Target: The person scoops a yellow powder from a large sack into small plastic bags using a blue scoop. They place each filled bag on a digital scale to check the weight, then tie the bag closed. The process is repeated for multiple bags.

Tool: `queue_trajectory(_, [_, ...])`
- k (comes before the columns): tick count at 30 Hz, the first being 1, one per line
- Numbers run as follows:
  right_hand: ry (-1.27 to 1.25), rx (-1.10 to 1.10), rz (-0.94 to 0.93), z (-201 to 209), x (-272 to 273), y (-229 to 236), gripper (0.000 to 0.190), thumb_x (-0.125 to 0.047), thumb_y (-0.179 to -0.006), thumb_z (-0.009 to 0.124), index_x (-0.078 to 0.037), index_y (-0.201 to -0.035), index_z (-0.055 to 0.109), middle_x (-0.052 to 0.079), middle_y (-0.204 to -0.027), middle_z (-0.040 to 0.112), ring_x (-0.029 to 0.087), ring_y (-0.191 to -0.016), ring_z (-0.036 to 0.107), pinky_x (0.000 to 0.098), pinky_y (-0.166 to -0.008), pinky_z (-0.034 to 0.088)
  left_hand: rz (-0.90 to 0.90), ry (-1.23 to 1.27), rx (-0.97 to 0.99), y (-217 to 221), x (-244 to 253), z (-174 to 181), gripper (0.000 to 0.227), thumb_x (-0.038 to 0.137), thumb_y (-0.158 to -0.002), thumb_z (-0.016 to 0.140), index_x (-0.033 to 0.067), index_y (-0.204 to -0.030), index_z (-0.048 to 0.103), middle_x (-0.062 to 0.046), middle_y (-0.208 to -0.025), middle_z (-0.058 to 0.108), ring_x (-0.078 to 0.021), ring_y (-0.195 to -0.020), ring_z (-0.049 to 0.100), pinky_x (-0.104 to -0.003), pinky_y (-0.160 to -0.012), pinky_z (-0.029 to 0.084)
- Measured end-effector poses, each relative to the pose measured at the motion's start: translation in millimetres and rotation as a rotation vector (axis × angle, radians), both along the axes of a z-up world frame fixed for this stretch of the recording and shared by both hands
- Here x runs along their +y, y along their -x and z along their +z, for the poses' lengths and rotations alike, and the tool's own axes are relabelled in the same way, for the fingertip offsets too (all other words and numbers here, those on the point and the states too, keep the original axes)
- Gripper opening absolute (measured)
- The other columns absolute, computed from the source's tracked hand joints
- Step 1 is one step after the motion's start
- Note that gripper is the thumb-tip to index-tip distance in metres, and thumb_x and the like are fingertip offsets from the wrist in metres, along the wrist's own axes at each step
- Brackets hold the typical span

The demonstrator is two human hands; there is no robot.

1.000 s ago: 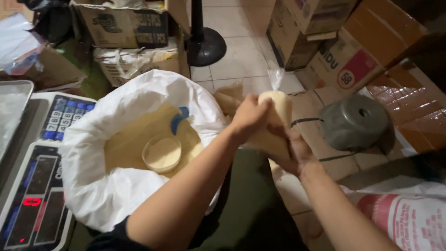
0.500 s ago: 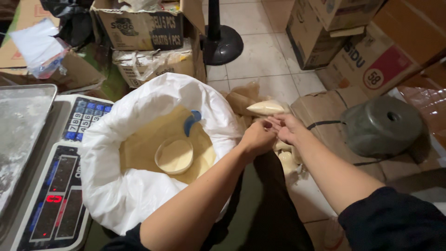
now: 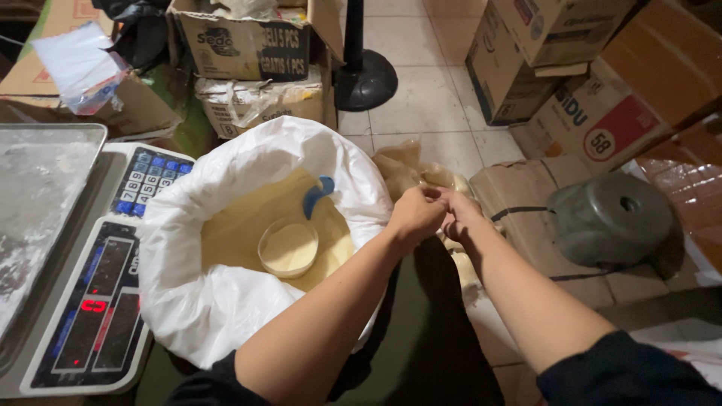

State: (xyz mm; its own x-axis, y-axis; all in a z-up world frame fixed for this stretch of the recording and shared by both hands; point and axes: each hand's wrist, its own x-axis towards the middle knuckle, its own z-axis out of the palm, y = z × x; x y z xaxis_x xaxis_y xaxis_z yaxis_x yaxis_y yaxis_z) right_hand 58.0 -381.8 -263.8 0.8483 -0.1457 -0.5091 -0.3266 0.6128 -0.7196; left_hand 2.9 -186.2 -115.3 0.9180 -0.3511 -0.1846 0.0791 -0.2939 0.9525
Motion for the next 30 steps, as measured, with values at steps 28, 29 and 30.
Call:
queue_trajectory(28, [0.137, -0.358, 0.558, 209.4, 413.5, 42.6, 0.023, -0.004, -0.091, 0.067, -0.007, -0.114, 0.064, 0.006, -0.091, 0.07, 0.014, -0.079, 0.067, 0.0316, -0.072, 0.057, 0.78, 0.245, -0.25, 73.6, 365.4, 88.7, 0.038, 0.024, -0.088, 0.065, 0.004, -0.12, 0.07, -0.013, -0.11, 0.076, -0.0188, -0.098, 0.072, -0.032, -0.086, 0.056])
queue_trajectory(29, [0.119, -0.367, 0.603, 209.2, 428.5, 48.3, 0.023, -0.004, -0.091, 0.067, -0.006, -0.114, 0.064, 0.006, -0.091, 0.07, 0.014, -0.079, 0.067, 0.0315, -0.072, 0.057, 0.814, 0.239, -0.238, 83.2, 378.2, 89.4, 0.037, 0.023, -0.088, 0.065, 0.0045, -0.119, 0.07, -0.012, -0.109, 0.076, -0.0183, -0.098, 0.072, -0.032, -0.085, 0.056])
queue_trajectory(30, [0.111, -0.367, 0.637, 209.8, 444.1, 54.3, 0.023, -0.003, -0.09, 0.066, -0.006, -0.114, 0.064, 0.006, -0.09, 0.07, 0.015, -0.079, 0.067, 0.0316, -0.072, 0.057, 0.843, 0.247, -0.253, 93.6, 390.7, 89.8, 0.036, 0.023, -0.089, 0.065, 0.0039, -0.119, 0.07, -0.013, -0.108, 0.076, -0.0189, -0.096, 0.072, -0.032, -0.084, 0.057])
